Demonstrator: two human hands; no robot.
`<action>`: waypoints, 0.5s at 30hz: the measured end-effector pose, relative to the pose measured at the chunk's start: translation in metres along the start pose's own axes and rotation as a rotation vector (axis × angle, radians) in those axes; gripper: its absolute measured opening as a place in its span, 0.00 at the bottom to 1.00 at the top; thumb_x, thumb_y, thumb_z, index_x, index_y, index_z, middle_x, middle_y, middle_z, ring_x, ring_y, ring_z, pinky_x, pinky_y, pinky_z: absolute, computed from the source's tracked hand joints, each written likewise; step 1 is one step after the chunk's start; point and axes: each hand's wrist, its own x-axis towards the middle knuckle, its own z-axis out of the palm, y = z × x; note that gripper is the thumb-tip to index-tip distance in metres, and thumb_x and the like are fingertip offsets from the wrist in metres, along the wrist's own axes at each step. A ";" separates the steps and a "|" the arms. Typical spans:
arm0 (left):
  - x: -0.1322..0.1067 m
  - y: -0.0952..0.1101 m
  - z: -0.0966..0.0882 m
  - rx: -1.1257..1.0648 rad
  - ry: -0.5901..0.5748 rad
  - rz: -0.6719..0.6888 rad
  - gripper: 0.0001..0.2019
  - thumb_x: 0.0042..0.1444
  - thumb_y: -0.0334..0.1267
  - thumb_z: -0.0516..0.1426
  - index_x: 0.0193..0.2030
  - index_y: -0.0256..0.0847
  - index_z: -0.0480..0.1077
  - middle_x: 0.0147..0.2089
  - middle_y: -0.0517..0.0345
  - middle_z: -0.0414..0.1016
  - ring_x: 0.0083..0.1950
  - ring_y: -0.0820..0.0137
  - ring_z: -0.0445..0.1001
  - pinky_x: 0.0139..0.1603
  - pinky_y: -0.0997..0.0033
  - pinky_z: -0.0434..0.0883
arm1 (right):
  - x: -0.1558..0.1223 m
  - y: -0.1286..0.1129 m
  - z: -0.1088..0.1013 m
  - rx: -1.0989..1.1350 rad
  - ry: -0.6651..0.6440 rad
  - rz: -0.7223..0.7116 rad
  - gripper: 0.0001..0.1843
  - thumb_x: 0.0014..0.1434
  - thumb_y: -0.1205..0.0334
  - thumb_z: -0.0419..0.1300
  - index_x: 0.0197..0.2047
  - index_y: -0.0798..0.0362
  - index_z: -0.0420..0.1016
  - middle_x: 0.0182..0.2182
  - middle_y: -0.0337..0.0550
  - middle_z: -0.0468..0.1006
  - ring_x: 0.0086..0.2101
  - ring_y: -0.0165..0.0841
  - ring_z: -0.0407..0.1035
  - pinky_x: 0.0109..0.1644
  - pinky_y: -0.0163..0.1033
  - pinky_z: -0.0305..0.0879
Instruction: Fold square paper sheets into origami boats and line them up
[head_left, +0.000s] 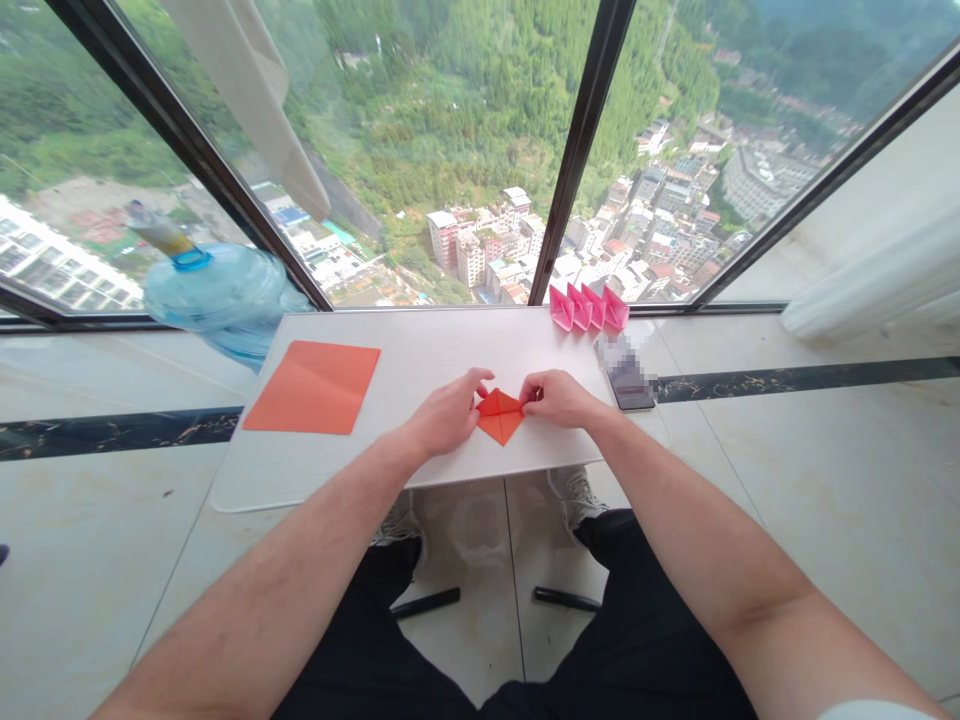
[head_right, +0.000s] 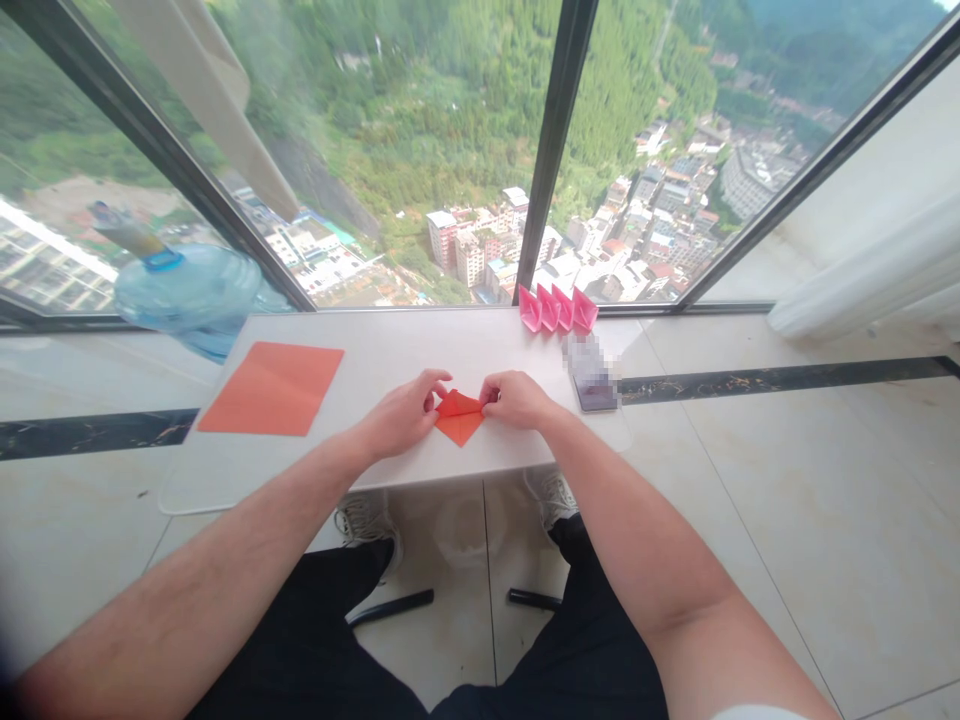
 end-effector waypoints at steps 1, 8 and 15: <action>0.000 0.000 0.001 0.003 0.001 -0.007 0.29 0.54 0.26 0.51 0.63 0.43 0.62 0.46 0.57 0.77 0.42 0.69 0.75 0.48 0.67 0.71 | -0.001 0.000 0.001 -0.040 0.006 -0.024 0.06 0.47 0.70 0.61 0.30 0.53 0.77 0.27 0.35 0.76 0.29 0.27 0.67 0.33 0.31 0.60; -0.006 0.008 -0.004 0.314 -0.078 0.108 0.11 0.58 0.29 0.50 0.35 0.42 0.73 0.38 0.54 0.74 0.40 0.65 0.74 0.42 0.67 0.68 | -0.008 -0.005 0.001 -0.347 0.030 -0.187 0.06 0.54 0.69 0.59 0.30 0.53 0.78 0.31 0.40 0.76 0.32 0.29 0.66 0.38 0.33 0.58; -0.016 0.026 -0.001 0.509 -0.091 0.049 0.10 0.59 0.28 0.51 0.36 0.41 0.73 0.35 0.53 0.75 0.38 0.63 0.75 0.37 0.66 0.67 | -0.018 -0.014 0.003 -0.616 0.004 -0.192 0.10 0.62 0.65 0.56 0.38 0.50 0.81 0.35 0.43 0.80 0.36 0.33 0.70 0.39 0.36 0.56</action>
